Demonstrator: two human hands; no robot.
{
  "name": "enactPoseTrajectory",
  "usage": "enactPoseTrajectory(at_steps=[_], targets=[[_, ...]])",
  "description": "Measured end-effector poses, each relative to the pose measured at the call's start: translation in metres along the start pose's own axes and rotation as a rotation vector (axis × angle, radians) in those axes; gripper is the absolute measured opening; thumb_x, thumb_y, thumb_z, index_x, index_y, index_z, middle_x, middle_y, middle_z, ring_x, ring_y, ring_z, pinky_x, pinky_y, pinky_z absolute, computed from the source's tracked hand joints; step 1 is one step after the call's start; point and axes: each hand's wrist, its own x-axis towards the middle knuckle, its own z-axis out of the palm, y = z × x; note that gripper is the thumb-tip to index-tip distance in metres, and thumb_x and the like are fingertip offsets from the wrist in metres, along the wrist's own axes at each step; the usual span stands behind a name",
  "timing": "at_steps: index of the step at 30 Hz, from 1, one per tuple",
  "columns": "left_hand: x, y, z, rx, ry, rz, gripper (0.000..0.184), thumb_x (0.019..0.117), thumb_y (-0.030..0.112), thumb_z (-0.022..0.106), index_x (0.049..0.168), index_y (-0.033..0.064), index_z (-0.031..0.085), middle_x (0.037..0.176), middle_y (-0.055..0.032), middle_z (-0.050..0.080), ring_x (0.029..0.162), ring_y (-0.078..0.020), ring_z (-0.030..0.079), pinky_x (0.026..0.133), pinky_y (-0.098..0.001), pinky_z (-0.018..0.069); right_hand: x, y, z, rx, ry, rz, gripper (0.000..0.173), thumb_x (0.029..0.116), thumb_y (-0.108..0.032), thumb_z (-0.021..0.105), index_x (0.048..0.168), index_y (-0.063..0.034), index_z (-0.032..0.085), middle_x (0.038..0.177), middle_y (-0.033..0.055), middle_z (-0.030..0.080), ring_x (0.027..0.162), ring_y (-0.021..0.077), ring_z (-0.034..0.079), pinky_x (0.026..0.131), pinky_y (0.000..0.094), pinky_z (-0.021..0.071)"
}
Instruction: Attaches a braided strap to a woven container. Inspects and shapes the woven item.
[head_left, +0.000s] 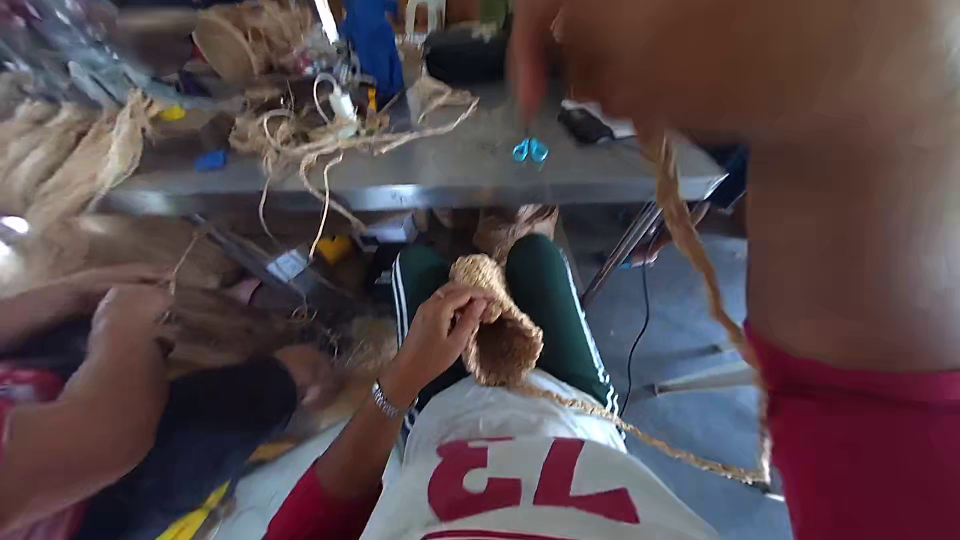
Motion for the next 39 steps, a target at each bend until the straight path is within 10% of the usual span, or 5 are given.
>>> enactPoseTrajectory(at_steps=[5, 9, 17, 35, 39], targets=[[-0.016, 0.013, -0.003, -0.084, 0.011, -0.071, 0.024, 0.0922, 0.012, 0.067, 0.115, 0.0048, 0.071, 0.122, -0.007, 0.065, 0.112, -0.0101, 0.062, 0.095, -0.0304, 0.0537, -0.071, 0.001, 0.101, -0.06, -0.618, -0.202, 0.015, 0.1023, -0.016, 0.058, 0.113, -0.0142, 0.068, 0.073, -0.0023, 0.059, 0.061, 0.0103, 0.058, 0.053, 0.029, 0.0489], [-0.022, 0.008, -0.002, -0.059, -0.012, 0.016, 0.037, 0.0933, 0.016, 0.072, 0.129, 0.0068, 0.066, 0.133, -0.0072, 0.064, 0.124, -0.0149, 0.06, 0.105, -0.0354, 0.0522, -0.11, 0.057, 0.119, 0.125, -0.413, 0.094, 0.023, 0.1069, -0.02, 0.048, 0.112, -0.0094, 0.068, 0.072, -0.0001, 0.063, 0.058, 0.0098, 0.06, 0.053, 0.0295, 0.0527], [-0.033, 0.002, 0.015, 0.07, 0.153, 0.014, 0.036, 0.0953, 0.015, 0.07, 0.13, 0.0083, 0.064, 0.134, -0.0092, 0.061, 0.129, -0.0222, 0.055, 0.107, -0.0407, 0.0492, -0.191, 0.097, 0.209, 0.343, -0.098, 0.55, 0.061, 0.0811, -0.029, 0.087, 0.128, -0.0005, 0.059, 0.116, 0.0187, 0.065, 0.092, 0.0259, 0.067, 0.08, 0.0468, 0.0588], [0.044, 0.0, -0.014, 0.109, 0.186, -0.088, 0.036, 0.1057, 0.026, 0.057, 0.138, 0.0112, 0.06, 0.12, -0.0107, 0.069, 0.09, -0.0174, 0.07, 0.078, -0.036, 0.0589, -0.126, 0.122, 0.188, 0.521, 0.189, 0.691, 0.033, 0.0898, -0.032, 0.075, 0.108, -0.0054, 0.07, 0.092, 0.0077, 0.071, 0.075, 0.0166, 0.067, 0.069, 0.0427, 0.0574], [0.05, 0.004, -0.012, 0.048, 0.19, -0.139, 0.042, 0.1021, 0.023, 0.061, 0.142, 0.0096, 0.057, 0.132, -0.0122, 0.064, 0.111, -0.0203, 0.066, 0.089, -0.039, 0.0563, -0.12, 0.12, 0.187, 0.537, 0.212, 0.681, 0.033, 0.0896, -0.033, 0.074, 0.108, -0.0061, 0.07, 0.091, 0.0068, 0.071, 0.077, 0.0152, 0.068, 0.071, 0.0417, 0.0576]])
